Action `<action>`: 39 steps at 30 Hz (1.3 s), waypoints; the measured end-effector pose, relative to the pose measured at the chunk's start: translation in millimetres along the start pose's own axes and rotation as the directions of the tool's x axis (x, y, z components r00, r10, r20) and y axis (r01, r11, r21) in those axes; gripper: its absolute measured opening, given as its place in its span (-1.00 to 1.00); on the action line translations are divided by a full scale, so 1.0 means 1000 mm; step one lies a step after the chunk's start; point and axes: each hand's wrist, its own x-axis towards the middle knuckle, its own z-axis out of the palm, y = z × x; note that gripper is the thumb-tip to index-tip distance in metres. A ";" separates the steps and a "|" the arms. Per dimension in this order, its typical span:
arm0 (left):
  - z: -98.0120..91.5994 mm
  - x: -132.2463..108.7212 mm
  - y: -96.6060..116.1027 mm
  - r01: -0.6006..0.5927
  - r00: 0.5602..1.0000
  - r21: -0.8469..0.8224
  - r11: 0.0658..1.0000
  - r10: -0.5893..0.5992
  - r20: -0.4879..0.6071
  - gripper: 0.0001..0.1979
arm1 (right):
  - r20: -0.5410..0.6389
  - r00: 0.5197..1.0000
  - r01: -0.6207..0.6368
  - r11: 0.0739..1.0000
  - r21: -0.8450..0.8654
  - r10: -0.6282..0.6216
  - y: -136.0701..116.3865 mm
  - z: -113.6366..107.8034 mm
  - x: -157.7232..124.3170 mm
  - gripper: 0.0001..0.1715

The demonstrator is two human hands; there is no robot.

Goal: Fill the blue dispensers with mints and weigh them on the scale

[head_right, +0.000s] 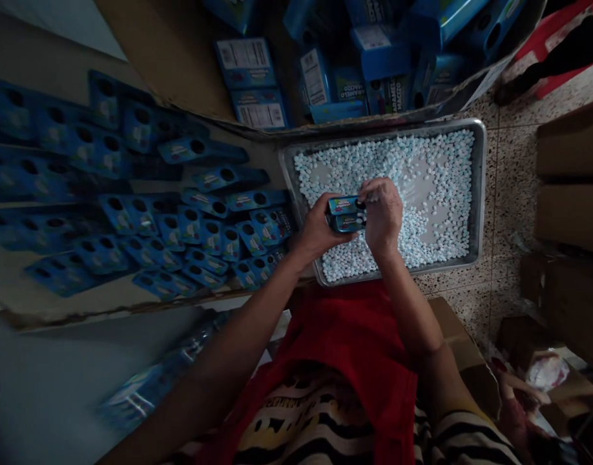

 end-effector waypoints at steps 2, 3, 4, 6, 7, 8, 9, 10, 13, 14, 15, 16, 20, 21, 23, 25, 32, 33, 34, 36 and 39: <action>-0.005 -0.001 0.002 0.003 0.999 0.012 1.000 -0.003 0.032 -0.18 | 0.012 1.000 -0.001 1.000 -0.025 0.002 0.001 0.003 0.000 -0.37; -0.008 -0.002 0.002 0.004 0.999 0.018 1.000 -0.004 0.041 -0.18 | 0.016 1.000 -0.007 0.999 -0.043 0.008 0.002 0.003 -0.001 -0.35; -0.010 -0.002 0.002 0.002 0.999 0.024 1.000 -0.003 0.048 -0.17 | 0.024 1.000 -0.015 0.998 -0.058 0.016 0.003 0.004 -0.003 -0.34; -0.012 -0.001 0.001 -0.011 0.998 0.037 0.999 0.009 0.058 -0.19 | 0.046 0.999 -0.024 0.998 -0.060 0.026 0.005 0.005 -0.009 -0.36; -0.012 0.001 -0.001 -0.023 0.998 0.040 0.999 0.021 0.061 -0.20 | 0.063 0.998 -0.021 0.999 -0.047 0.024 0.005 0.004 -0.012 -0.38; -0.013 0.002 -0.002 -0.042 0.997 0.037 0.998 0.039 0.062 -0.21 | 0.082 0.996 -0.013 0.999 -0.031 0.015 0.005 0.003 -0.015 -0.40; -0.013 0.005 -0.004 -0.065 0.996 0.028 0.997 0.063 0.062 -0.23 | 0.103 0.995 -0.001 1.000 -0.019 0.003 0.004 0.001 -0.016 -0.43; -0.014 0.008 -0.006 -0.092 0.994 0.013 0.996 0.091 0.058 -0.26 | 0.119 0.993 0.015 1.000 -0.019 -0.012 0.003 -0.003 -0.014 -0.44; -0.019 0.017 -0.011 -0.190 0.982 -0.049 0.980 0.191 -0.002 -0.32 | 0.085 0.994 0.091 0.974 -0.207 -0.075 0.004 -0.024 0.009 -0.48; -0.022 0.019 -0.013 -0.212 0.977 -0.054 0.976 0.210 -0.031 -0.31 | 0.057 0.993 0.119 0.933 -0.339 -0.105 0.008 -0.034 0.022 -0.51; -0.025 0.021 -0.015 -0.219 0.975 -0.051 0.974 0.216 -0.054 -0.27 | 0.038 0.990 0.139 0.863 -0.485 -0.138 0.014 -0.043 0.038 -0.55; -0.028 0.021 -0.017 -0.212 0.976 -0.045 0.976 0.209 -0.068 -0.22 | 0.038 0.984 0.158 0.766 -0.623 -0.173 0.022 -0.051 0.055 -0.55; -0.036 0.011 -0.033 -0.130 0.989 -0.087 0.988 0.123 -0.089 -0.10 | 0.171 0.969 0.229 0.388 -0.893 -0.178 0.068 -0.066 0.104 -0.20; -0.037 0.006 -0.037 -0.117 0.989 -0.106 0.987 0.106 -0.108 -0.09 | 0.204 0.965 0.249 0.338 -0.908 -0.163 0.078 -0.065 0.107 -0.14; -0.036 -0.004 -0.043 -0.089 0.986 -0.118 0.989 0.070 -0.151 -0.08 | 0.267 0.956 0.293 0.309 -0.905 -0.123 0.093 -0.062 0.103 -0.13; -0.035 -0.013 -0.045 -0.050 0.984 -0.110 0.993 0.030 -0.176 -0.06 | 0.333 0.941 0.330 0.345 -0.879 -0.051 0.099 -0.059 0.090 -0.23; -0.034 -0.025 -0.038 -0.033 0.977 -0.090 0.995 0.013 -0.212 -0.08 | 0.216 0.953 0.054 0.584 -0.810 0.211 0.084 -0.074 0.054 -0.62; -0.034 -0.025 -0.040 -0.044 0.977 -0.100 0.994 0.022 -0.213 -0.07 | 0.129 0.955 -0.081 0.656 -0.750 0.266 0.077 -0.077 0.052 -0.60; -0.032 -0.025 -0.042 -0.055 0.977 -0.116 0.992 0.029 -0.212 -0.06 | 0.060 0.936 -0.229 0.727 -0.647 0.348 0.070 -0.080 0.050 -0.57; -0.025 -0.025 -0.048 -0.068 0.978 -0.161 0.985 0.034 -0.208 -0.02 | 0.048 0.848 -0.481 0.804 -0.348 0.528 0.052 -0.083 0.046 -0.54; -0.009 -0.026 -0.050 -0.045 0.989 -0.231 0.972 0.010 -0.148 0.03 | 0.214 0.773 -0.612 0.791 0.005 0.597 0.021 -0.075 0.034 -0.57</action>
